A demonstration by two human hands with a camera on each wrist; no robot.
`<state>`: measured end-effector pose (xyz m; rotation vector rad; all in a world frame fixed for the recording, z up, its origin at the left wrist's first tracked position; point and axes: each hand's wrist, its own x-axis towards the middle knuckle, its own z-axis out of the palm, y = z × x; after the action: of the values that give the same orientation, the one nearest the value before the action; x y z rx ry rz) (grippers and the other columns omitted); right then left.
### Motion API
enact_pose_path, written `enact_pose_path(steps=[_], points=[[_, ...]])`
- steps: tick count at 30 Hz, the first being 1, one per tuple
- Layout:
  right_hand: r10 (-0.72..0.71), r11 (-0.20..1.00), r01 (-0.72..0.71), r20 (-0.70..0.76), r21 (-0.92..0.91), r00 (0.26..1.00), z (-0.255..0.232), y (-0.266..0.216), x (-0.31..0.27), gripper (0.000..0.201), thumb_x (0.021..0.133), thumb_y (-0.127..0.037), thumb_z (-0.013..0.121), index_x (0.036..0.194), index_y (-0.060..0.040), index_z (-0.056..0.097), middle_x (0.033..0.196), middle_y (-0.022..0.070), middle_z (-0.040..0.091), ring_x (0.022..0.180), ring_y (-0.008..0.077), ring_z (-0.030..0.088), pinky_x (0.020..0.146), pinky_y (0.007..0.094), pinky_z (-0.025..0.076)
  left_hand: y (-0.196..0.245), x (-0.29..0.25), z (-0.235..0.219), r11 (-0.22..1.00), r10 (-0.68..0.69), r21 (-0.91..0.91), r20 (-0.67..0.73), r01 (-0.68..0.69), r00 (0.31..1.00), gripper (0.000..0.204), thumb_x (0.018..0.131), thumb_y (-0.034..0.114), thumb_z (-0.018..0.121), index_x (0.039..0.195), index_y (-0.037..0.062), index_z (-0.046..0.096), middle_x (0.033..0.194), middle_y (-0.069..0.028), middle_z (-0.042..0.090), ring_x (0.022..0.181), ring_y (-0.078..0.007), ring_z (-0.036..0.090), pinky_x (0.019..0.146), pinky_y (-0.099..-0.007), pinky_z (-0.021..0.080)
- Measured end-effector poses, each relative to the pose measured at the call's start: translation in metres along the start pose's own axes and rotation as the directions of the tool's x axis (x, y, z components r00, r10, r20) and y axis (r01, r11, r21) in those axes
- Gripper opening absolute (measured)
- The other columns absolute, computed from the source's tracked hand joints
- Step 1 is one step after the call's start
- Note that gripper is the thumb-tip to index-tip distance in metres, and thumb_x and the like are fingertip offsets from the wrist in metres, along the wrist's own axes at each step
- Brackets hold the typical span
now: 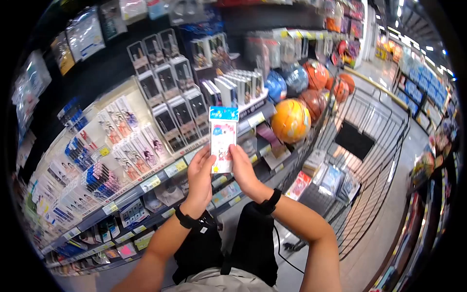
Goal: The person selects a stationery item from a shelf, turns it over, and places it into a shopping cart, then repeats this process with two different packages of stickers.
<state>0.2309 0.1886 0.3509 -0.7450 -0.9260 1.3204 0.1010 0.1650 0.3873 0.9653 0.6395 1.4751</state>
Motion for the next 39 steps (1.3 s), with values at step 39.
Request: enact_pose_path(steps=[39], points=[[0.091,0.990,-0.074,0.135,-0.124,0.987,-0.028,0.038,-0.040,0.026,0.100,-0.015,0.057,0.114,0.0055,0.063,0.092,0.0004,0.067,0.080,0.0025,0.058,0.067,0.0194,0.046,-0.062,-0.052,-0.077,0.959,-0.063,0.270,-0.085,0.084,0.994,0.036,0.094,0.003,0.060,0.125,-0.0045,0.044,0.108,-0.0113,0.063,0.096,-0.0121,0.062,0.081,-0.0237,0.050]])
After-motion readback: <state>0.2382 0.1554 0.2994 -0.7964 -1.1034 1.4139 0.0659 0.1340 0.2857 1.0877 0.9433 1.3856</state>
